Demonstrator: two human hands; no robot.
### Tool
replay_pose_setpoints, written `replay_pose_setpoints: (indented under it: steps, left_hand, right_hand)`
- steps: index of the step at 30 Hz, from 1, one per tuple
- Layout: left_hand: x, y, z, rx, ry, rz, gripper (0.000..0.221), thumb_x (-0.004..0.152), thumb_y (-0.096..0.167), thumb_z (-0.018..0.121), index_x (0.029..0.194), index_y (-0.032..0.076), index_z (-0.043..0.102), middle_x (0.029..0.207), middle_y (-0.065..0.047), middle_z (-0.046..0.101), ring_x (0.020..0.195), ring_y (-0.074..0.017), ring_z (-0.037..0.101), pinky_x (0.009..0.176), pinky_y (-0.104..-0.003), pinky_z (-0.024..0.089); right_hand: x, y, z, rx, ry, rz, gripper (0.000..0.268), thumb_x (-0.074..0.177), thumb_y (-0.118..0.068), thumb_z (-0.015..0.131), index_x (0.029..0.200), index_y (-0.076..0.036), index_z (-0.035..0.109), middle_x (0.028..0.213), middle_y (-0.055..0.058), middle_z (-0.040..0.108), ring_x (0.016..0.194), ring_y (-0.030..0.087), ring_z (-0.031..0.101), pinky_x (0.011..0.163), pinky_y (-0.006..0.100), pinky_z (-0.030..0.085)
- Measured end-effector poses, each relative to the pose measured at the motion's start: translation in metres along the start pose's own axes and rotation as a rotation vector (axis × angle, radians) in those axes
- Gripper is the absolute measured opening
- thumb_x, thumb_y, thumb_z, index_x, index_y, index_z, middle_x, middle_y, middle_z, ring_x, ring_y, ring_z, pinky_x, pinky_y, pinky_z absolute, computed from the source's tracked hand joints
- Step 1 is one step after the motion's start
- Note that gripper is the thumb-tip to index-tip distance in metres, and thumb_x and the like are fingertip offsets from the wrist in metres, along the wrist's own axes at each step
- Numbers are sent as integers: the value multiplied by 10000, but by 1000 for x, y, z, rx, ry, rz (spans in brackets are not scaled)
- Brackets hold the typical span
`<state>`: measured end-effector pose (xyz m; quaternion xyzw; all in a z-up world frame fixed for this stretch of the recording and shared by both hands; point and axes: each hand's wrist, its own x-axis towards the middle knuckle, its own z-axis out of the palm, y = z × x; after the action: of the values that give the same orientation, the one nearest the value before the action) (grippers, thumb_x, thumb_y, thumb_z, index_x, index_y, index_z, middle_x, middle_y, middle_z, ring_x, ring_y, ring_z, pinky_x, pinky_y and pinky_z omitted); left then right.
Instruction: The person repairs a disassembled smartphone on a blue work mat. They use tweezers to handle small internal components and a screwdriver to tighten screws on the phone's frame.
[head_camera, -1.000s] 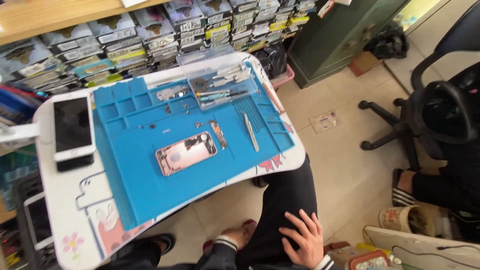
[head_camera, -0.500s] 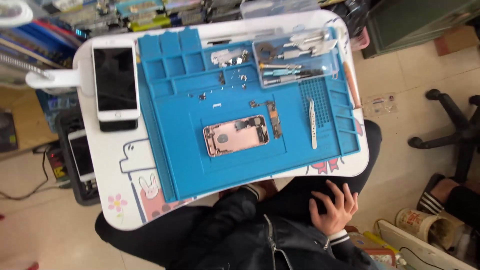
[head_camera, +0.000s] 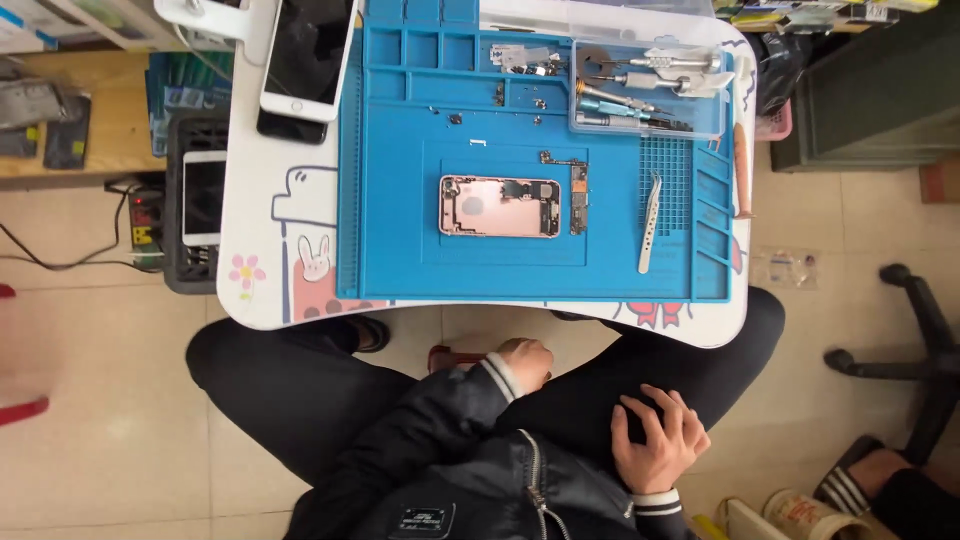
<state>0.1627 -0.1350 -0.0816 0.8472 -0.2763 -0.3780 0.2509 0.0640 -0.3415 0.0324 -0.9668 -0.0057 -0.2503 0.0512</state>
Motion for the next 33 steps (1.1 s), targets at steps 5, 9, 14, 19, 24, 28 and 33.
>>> replay_pose_setpoints:
  steps: [5,9,14,19,24,28,33]
  left_hand:
    - [-131,79,-147,-194,101,380,301,1040,210,541,1121,80,800,1100,-94,796,982,-285,752,858,-411,563]
    - [-203,97,-224,-185,774,831,134,1068,115,636,1106,26,728,1100,-93,725,973,-258,707,867,-380,607]
    - [-215,50,-275,245,1063,485,128,977,213,785,1035,99,777,1069,-64,743,936,-254,681,821,-402,570]
    - [-213,8,-293,499,889,130,392,907,346,824,1242,157,750,1392,-83,643,1222,-333,602,874,-496,539]
    - [-203,-9,-290,335,828,63,354,896,239,824,1221,107,778,1336,-146,669,1215,-378,653,893,-511,548]
    - [-191,-14,-283,388,925,80,327,859,192,854,1164,96,786,1309,-131,668,1152,-373,678,838,-497,558]
    - [-186,-23,-280,320,897,70,301,875,243,850,1128,96,780,1341,-168,639,1198,-377,647,879,-513,549]
  right_hand:
    - [65,21,-9,335,-24,-73,56,999,-151,727,1025,-146,776,1113,34,745,1000,264,674,916,399,439]
    - [91,38,1,526,232,-81,106,1070,-60,669,1019,6,734,975,179,694,854,326,626,834,437,495]
    - [146,27,-12,490,413,-149,142,1071,-112,676,978,-8,702,911,177,686,775,308,599,808,440,411]
    - [211,-19,-39,581,346,-256,127,1055,-101,661,961,-23,695,910,160,682,760,290,575,792,431,413]
    - [273,-84,-31,666,-68,-578,641,981,-163,791,1535,22,529,1325,121,747,1194,331,641,959,427,433]
    - [300,-122,-14,432,-186,-779,546,933,-208,804,1405,23,655,1273,162,745,1146,339,631,920,423,443]
    - [309,-146,0,369,-331,-750,539,842,-267,882,1326,-86,726,1272,74,724,1078,282,605,820,387,421]
